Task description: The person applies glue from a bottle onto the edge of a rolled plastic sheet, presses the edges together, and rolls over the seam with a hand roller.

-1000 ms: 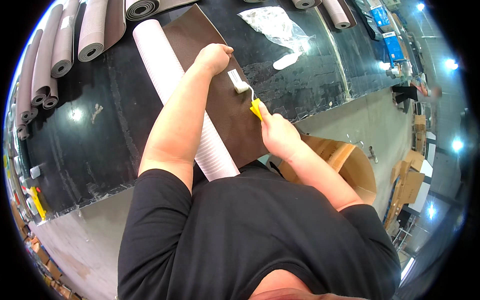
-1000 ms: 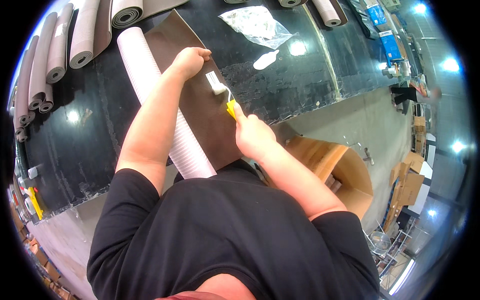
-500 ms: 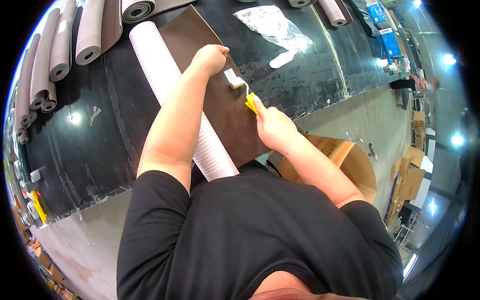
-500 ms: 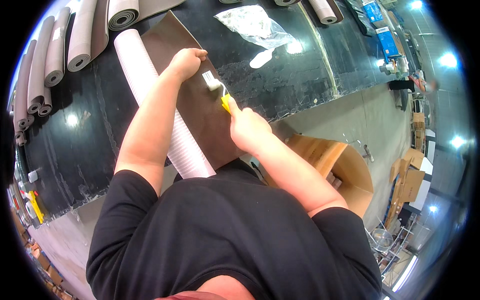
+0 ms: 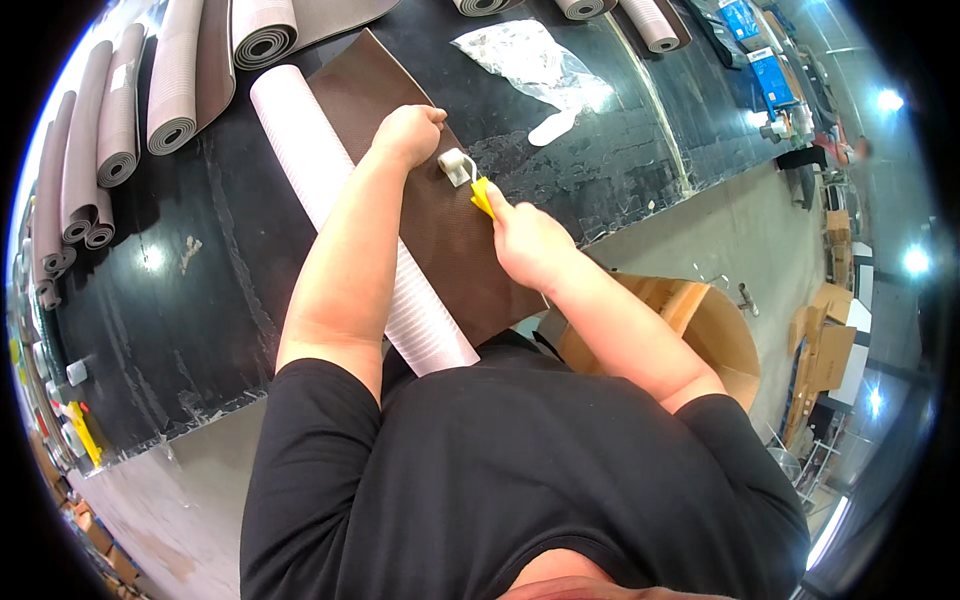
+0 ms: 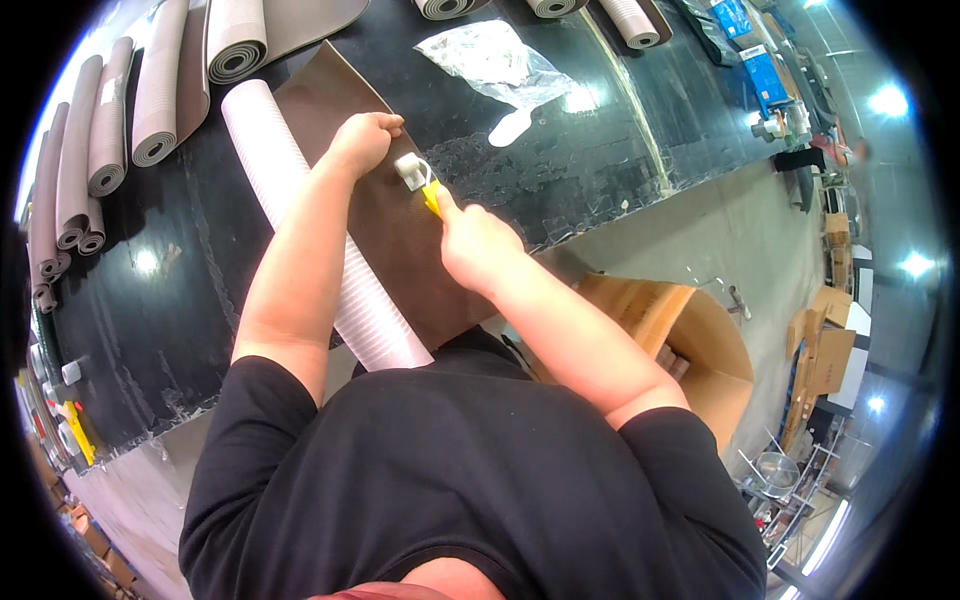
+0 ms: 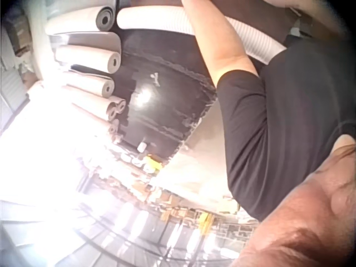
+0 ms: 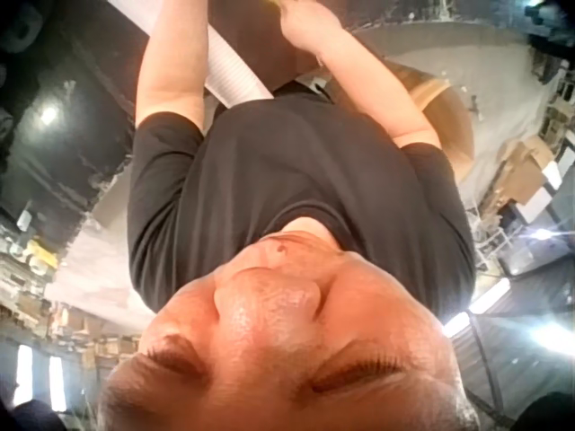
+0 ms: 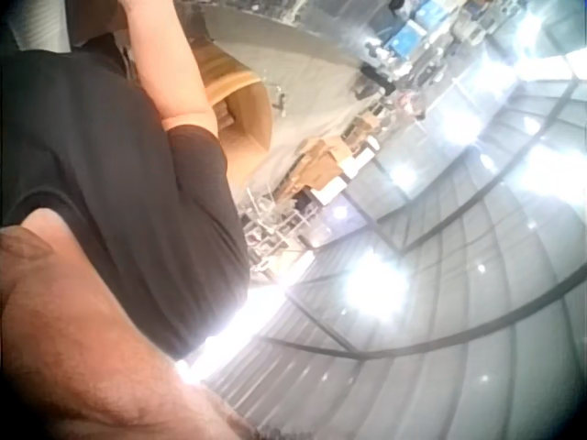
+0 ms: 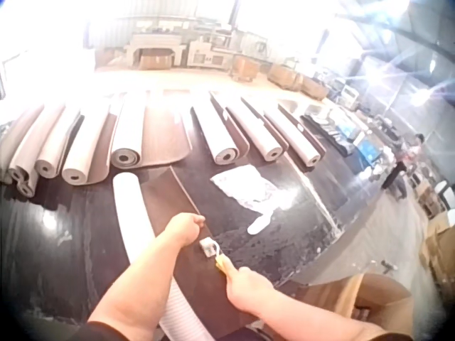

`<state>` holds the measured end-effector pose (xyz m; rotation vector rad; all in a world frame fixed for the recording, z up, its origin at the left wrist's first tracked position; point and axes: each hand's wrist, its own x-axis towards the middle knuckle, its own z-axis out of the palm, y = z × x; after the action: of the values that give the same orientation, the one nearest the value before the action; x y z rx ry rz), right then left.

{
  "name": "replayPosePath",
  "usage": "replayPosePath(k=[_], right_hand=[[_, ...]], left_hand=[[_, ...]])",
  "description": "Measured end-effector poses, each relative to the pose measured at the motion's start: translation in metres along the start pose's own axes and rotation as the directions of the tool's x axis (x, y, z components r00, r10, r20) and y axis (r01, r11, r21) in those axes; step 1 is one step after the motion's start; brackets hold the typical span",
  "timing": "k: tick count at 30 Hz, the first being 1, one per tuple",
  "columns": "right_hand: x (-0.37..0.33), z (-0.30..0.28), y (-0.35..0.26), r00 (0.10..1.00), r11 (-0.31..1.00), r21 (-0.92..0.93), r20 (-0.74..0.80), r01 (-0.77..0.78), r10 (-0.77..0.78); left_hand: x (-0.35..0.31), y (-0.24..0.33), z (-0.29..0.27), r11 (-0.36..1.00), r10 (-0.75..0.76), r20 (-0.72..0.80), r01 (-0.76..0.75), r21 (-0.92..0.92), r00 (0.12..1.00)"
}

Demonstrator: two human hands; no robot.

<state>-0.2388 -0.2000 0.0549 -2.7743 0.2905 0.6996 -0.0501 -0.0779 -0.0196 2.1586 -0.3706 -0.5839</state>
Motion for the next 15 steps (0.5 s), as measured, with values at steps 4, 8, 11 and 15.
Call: replayPosePath(k=[4,8,11,15], right_hand=[[0.0,-0.001,-0.001,1.0,1.0,0.02,-0.021,0.022,-0.022],[-0.021,0.001,0.006,0.999,1.0,-0.01,0.05,0.009,-0.008],[-0.001,0.004,0.005,0.995,0.998,0.03,-0.08,0.061,-0.059],[0.019,-0.005,-0.006,0.999,0.995,0.1,-0.029,0.029,-0.027]], left_hand=[[0.003,-0.008,0.0,0.999,-0.011,-0.008,0.01,-0.043,1.0],[0.001,-0.008,-0.002,1.0,0.0,0.006,0.0,-0.012,1.0],[0.002,-0.007,0.0,1.0,0.003,0.0,-0.003,-0.015,1.0],[0.003,-0.011,0.0,0.993,-0.031,-0.006,0.03,-0.118,1.0]])
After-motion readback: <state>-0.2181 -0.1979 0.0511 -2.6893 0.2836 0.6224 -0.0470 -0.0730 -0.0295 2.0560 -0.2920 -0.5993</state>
